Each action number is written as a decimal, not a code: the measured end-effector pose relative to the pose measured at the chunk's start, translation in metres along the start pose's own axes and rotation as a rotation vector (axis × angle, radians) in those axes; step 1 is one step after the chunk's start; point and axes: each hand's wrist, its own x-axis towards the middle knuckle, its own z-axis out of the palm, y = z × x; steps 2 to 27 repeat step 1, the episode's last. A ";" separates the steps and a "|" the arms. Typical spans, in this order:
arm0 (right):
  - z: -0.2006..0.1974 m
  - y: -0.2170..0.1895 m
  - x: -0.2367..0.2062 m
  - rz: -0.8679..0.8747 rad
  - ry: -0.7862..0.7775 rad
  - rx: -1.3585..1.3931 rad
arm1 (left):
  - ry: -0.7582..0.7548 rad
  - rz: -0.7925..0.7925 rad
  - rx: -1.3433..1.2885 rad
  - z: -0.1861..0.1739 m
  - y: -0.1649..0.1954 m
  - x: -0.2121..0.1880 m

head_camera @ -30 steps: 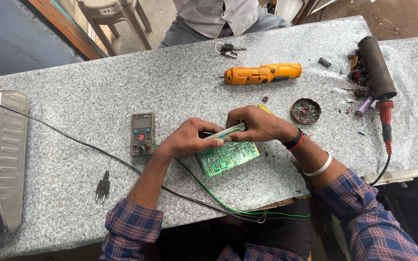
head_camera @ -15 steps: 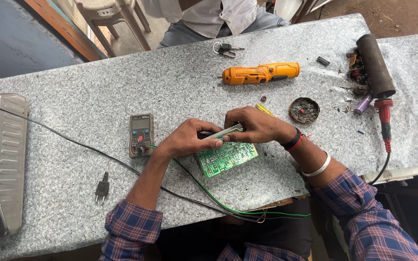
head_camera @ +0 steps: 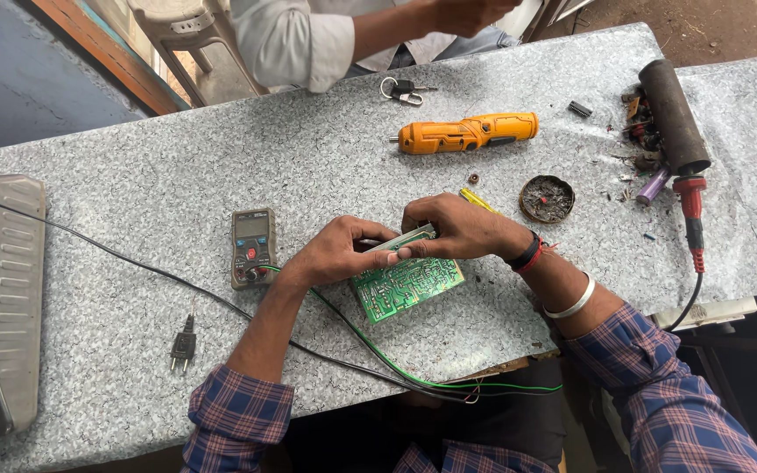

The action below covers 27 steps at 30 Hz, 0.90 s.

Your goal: The person holds a green circuit board on the workbench and uses a yellow-handled screwdriver to unscrew and re-tighten screws on the board, repositioning it and working on different edges while a multimeter sits connected nearby.

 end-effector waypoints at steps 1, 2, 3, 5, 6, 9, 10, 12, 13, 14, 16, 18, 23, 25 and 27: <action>0.000 0.000 0.000 0.004 0.000 0.003 | 0.001 0.006 -0.004 0.000 -0.001 0.000; 0.000 0.000 0.000 0.004 0.000 0.003 | 0.001 0.006 -0.004 0.000 -0.001 0.000; 0.000 0.000 0.000 0.004 0.000 0.003 | 0.001 0.006 -0.004 0.000 -0.001 0.000; 0.000 0.000 0.000 0.004 0.000 0.003 | 0.001 0.006 -0.004 0.000 -0.001 0.000; 0.000 0.000 0.000 0.004 0.000 0.003 | 0.001 0.006 -0.004 0.000 -0.001 0.000; 0.000 0.000 0.000 0.004 0.000 0.003 | 0.001 0.006 -0.004 0.000 -0.001 0.000; 0.000 0.000 0.000 0.004 0.000 0.003 | 0.001 0.006 -0.004 0.000 -0.001 0.000; 0.000 0.000 0.000 0.004 0.000 0.003 | 0.001 0.006 -0.004 0.000 -0.001 0.000; 0.000 0.000 0.000 0.004 0.000 0.003 | 0.001 0.006 -0.004 0.000 -0.001 0.000; 0.000 0.000 0.000 0.004 0.000 0.003 | 0.001 0.006 -0.004 0.000 -0.001 0.000; 0.000 0.000 0.000 0.004 0.000 0.003 | 0.001 0.006 -0.004 0.000 -0.001 0.000; 0.000 0.000 0.000 0.004 0.000 0.003 | 0.001 0.006 -0.004 0.000 -0.001 0.000; 0.000 0.000 0.000 0.004 0.000 0.003 | 0.001 0.006 -0.004 0.000 -0.001 0.000; 0.000 0.000 0.000 0.004 0.000 0.003 | 0.001 0.006 -0.004 0.000 -0.001 0.000; 0.000 0.000 0.000 0.004 0.000 0.003 | 0.001 0.006 -0.004 0.000 -0.001 0.000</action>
